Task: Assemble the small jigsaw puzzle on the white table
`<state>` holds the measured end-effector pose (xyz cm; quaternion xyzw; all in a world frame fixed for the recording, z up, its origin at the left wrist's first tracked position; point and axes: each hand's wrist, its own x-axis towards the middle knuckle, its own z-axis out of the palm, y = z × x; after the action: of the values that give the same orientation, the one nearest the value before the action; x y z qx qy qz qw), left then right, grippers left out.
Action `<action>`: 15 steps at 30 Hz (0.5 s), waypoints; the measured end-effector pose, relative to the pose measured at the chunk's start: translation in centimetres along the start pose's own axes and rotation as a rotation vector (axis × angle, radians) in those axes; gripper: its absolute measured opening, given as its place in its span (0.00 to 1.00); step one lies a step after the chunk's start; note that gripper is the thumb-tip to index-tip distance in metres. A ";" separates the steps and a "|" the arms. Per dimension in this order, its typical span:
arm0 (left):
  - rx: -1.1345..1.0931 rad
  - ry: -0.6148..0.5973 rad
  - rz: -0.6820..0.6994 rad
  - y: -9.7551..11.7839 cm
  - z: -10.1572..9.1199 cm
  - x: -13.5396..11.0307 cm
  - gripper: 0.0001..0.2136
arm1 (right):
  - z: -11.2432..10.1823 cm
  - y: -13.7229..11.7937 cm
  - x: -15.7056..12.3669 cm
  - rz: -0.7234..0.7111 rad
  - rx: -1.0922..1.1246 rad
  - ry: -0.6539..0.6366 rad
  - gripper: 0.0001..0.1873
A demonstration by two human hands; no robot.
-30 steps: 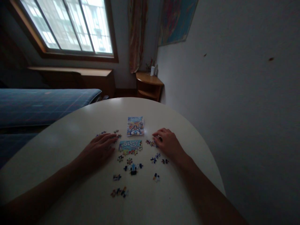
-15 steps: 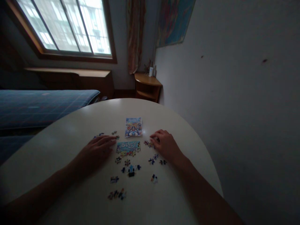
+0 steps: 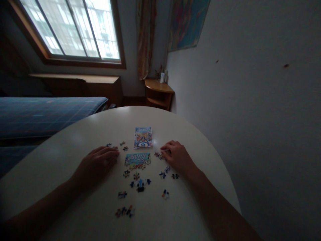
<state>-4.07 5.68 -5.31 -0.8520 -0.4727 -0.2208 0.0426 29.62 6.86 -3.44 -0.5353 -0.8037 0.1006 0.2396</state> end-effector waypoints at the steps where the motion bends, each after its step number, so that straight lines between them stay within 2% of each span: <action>1: 0.000 0.002 0.000 0.0 0.0 0.0 0.11 | 0.0 0.0 0.0 0.001 0.001 0.000 0.07; 15: -0.001 0.015 0.012 -0.2 0.2 0.0 0.11 | 0.3 0.2 -0.1 -0.018 -0.025 -0.003 0.10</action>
<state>-4.17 5.86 -5.54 -0.8532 -0.4671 -0.2271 0.0468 29.72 6.89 -3.79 -0.5307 -0.8101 0.0893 0.2325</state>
